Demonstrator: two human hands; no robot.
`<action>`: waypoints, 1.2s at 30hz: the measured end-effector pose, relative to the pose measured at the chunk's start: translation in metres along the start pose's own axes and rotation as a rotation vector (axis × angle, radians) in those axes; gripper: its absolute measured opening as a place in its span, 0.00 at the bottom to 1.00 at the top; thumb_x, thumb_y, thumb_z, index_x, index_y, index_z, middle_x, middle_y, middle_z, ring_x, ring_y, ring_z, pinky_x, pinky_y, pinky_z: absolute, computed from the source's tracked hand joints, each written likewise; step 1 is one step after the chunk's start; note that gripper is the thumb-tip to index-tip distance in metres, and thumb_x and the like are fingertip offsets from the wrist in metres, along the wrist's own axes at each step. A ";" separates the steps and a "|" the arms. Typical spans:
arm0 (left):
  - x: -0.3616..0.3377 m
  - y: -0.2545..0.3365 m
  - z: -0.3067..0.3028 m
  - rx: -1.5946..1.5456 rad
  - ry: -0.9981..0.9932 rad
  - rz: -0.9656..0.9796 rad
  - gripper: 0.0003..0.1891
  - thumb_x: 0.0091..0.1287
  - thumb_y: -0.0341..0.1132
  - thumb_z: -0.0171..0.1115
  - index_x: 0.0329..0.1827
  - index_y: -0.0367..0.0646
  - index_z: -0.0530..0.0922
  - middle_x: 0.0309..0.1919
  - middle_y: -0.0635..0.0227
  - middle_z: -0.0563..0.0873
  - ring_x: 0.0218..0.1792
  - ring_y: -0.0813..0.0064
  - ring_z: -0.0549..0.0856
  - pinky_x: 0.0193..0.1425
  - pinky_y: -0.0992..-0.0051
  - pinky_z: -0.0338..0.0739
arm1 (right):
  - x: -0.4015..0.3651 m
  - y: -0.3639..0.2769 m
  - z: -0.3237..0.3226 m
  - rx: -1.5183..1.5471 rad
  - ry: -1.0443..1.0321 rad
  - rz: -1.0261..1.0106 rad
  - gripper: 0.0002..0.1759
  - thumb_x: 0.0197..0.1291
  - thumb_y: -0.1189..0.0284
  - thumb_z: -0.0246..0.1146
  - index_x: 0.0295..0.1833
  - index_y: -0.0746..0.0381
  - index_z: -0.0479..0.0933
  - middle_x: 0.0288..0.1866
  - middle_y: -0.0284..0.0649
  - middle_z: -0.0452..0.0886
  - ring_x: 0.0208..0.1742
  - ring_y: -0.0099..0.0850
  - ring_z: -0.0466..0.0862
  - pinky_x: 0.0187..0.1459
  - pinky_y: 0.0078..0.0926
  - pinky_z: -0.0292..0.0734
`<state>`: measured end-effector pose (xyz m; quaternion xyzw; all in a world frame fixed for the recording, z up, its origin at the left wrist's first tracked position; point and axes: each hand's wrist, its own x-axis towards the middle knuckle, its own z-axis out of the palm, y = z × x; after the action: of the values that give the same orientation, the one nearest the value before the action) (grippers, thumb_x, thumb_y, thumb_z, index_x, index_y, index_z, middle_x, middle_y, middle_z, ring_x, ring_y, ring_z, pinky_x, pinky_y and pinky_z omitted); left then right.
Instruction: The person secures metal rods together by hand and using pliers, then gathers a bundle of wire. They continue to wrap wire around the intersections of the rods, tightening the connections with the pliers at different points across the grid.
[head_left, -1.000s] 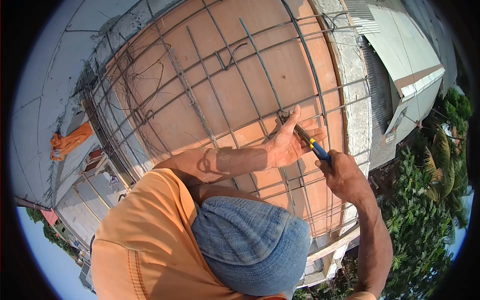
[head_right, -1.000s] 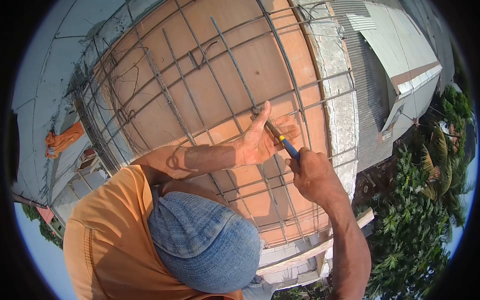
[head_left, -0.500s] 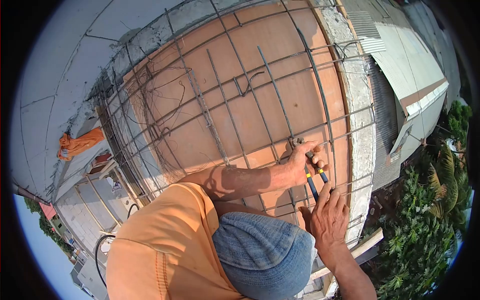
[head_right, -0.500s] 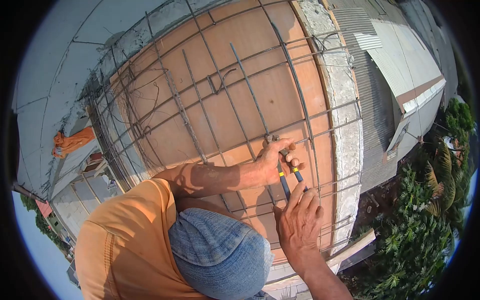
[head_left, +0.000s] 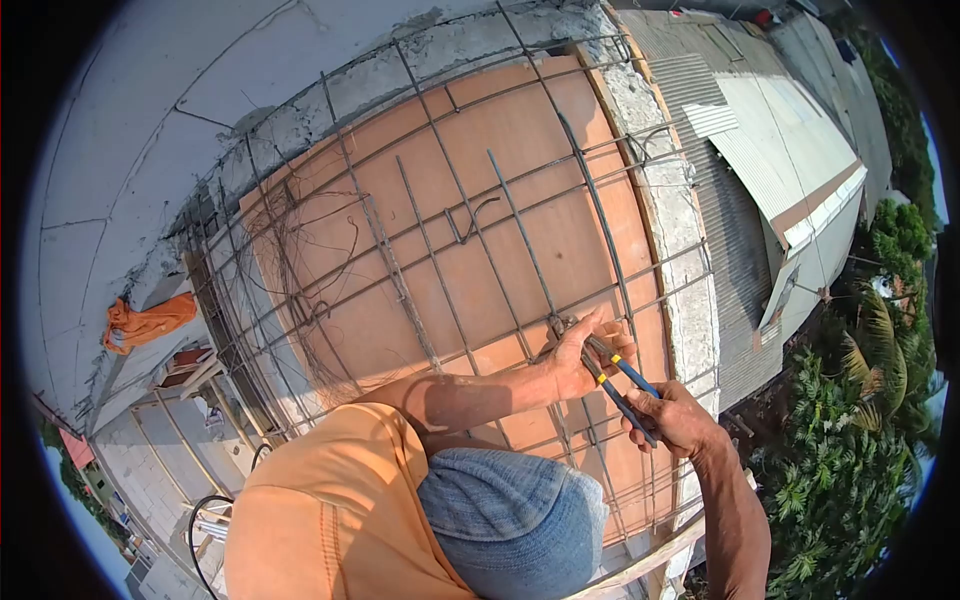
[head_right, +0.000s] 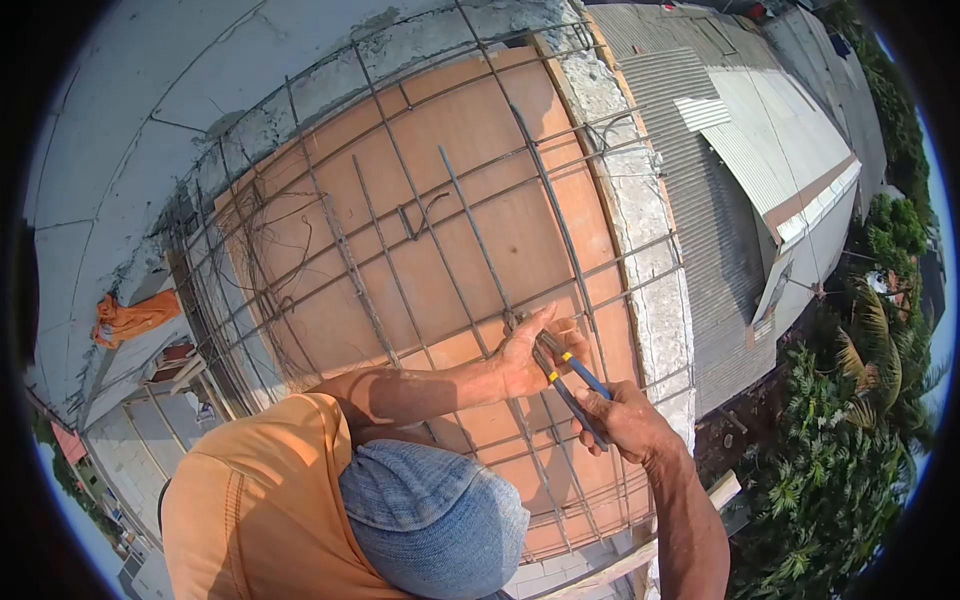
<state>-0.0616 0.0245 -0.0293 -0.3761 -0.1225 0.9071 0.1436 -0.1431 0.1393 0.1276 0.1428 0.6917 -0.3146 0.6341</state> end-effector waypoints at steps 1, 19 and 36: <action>0.000 0.002 0.004 0.003 -0.001 0.002 0.21 0.67 0.54 0.62 0.45 0.43 0.77 0.33 0.63 0.87 0.41 0.64 0.87 0.50 0.64 0.82 | -0.006 -0.012 0.005 -0.148 0.052 -0.007 0.16 0.70 0.67 0.59 0.40 0.73 0.73 0.23 0.41 0.78 0.18 0.26 0.77 0.18 0.24 0.72; -0.011 0.002 -0.020 0.073 -0.121 -0.071 0.38 0.60 0.71 0.58 0.56 0.44 0.74 0.52 0.61 0.83 0.55 0.63 0.82 0.63 0.61 0.77 | 0.001 -0.043 -0.002 -0.703 0.005 0.132 0.17 0.66 0.64 0.63 0.33 0.69 0.77 0.24 0.42 0.79 0.22 0.30 0.79 0.24 0.30 0.74; 0.000 0.004 -0.003 -0.093 0.036 0.045 0.16 0.72 0.48 0.59 0.31 0.47 0.71 0.16 0.73 0.70 0.21 0.74 0.74 0.44 0.63 0.83 | 0.019 0.086 0.055 -1.767 0.850 -0.418 0.32 0.65 0.69 0.58 0.71 0.70 0.60 0.46 0.48 0.72 0.47 0.42 0.76 0.44 0.37 0.72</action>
<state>-0.0601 0.0217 -0.0327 -0.4012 -0.1533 0.8966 0.1079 -0.0512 0.1666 0.0878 -0.4032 0.8578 0.2839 0.1452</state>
